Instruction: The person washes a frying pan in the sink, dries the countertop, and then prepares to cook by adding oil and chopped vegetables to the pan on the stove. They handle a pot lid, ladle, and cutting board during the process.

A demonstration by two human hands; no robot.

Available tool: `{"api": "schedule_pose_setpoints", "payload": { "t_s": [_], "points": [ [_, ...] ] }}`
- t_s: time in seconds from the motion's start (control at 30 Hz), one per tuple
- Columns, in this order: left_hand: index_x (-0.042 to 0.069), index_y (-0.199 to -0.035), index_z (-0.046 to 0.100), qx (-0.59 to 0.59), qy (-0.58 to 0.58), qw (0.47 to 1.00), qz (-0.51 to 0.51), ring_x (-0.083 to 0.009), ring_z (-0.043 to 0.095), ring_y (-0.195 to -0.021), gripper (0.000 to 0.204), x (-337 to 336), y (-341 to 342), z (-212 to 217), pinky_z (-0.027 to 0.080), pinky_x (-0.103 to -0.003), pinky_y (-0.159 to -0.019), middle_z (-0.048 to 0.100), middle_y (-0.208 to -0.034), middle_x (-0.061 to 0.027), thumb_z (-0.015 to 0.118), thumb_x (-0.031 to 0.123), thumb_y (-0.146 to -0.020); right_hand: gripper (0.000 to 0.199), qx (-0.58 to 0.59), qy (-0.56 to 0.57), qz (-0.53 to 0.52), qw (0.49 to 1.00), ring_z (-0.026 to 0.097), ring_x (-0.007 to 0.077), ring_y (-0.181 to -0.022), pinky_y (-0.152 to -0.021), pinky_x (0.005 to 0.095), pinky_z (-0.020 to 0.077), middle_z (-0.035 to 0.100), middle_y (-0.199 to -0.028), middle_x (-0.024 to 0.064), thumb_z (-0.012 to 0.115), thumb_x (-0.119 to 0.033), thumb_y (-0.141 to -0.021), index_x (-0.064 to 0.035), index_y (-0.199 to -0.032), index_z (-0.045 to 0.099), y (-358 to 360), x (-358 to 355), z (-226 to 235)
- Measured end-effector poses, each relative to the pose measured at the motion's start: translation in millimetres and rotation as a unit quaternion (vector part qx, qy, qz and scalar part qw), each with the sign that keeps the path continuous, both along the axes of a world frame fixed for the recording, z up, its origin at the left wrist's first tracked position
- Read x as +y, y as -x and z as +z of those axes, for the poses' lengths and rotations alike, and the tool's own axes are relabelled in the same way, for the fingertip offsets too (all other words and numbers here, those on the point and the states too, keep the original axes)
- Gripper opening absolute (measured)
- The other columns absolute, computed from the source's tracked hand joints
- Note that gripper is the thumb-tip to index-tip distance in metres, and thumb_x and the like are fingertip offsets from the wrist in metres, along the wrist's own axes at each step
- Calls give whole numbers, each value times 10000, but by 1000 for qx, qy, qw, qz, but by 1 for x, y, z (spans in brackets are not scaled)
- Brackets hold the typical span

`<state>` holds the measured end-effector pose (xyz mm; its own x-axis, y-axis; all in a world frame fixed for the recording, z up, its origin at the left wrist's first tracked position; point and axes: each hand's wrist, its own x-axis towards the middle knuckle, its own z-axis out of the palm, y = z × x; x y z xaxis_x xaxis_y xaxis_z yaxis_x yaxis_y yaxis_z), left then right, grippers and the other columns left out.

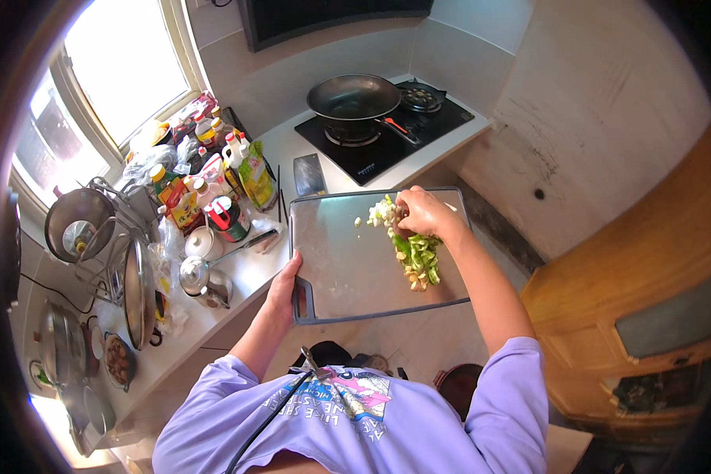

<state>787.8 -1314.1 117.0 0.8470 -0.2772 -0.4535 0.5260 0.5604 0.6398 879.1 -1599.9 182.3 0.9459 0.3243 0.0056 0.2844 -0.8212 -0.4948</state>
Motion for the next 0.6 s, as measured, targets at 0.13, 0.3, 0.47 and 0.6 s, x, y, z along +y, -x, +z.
{"api": "schedule_pose_setpoints", "payload": {
  "t_s": [0.13, 0.3, 0.47, 0.6],
  "points": [
    [66, -1065, 507, 20, 4, 1000, 8, -192, 580, -846, 417, -16, -48, 12, 484, -324, -726, 584, -986, -66, 490, 415, -838, 442, -7, -10, 46, 999, 543, 227, -791, -720, 298, 454, 505, -903, 132, 701, -121, -584, 1, -969, 522, -66, -8, 11],
    [67, -1081, 504, 46, -25, 998, 35, -203, 583, -849, 428, -29, -111, 35, 488, -344, -730, 583, -993, -78, 476, 422, -842, 553, 19, 13, 59, 998, 549, 271, -841, -760, 329, 446, 519, -921, 164, 719, -159, -536, 0, -1022, 508, -139, -9, 31],
    [56, -1005, 524, -1, 3, 997, 74, -166, 589, -777, 390, -36, -184, 34, 493, -305, -675, 596, -914, -71, 544, 396, -814, 527, 28, 31, 98, 994, 512, 233, -797, -712, 306, 438, 474, -884, 117, 699, -133, -565, -7, -1026, 478, -214, -14, 48],
    [61, -981, 531, -17, 30, 996, 87, -156, 595, -714, 377, -47, -230, 28, 493, -292, -599, 604, -850, -67, 548, 397, -812, 512, 44, -2, 103, 994, 513, 218, -780, -688, 306, 432, 488, -868, 106, 696, -135, -575, -9, -1022, 483, -263, -17, 47]
  ]
}}
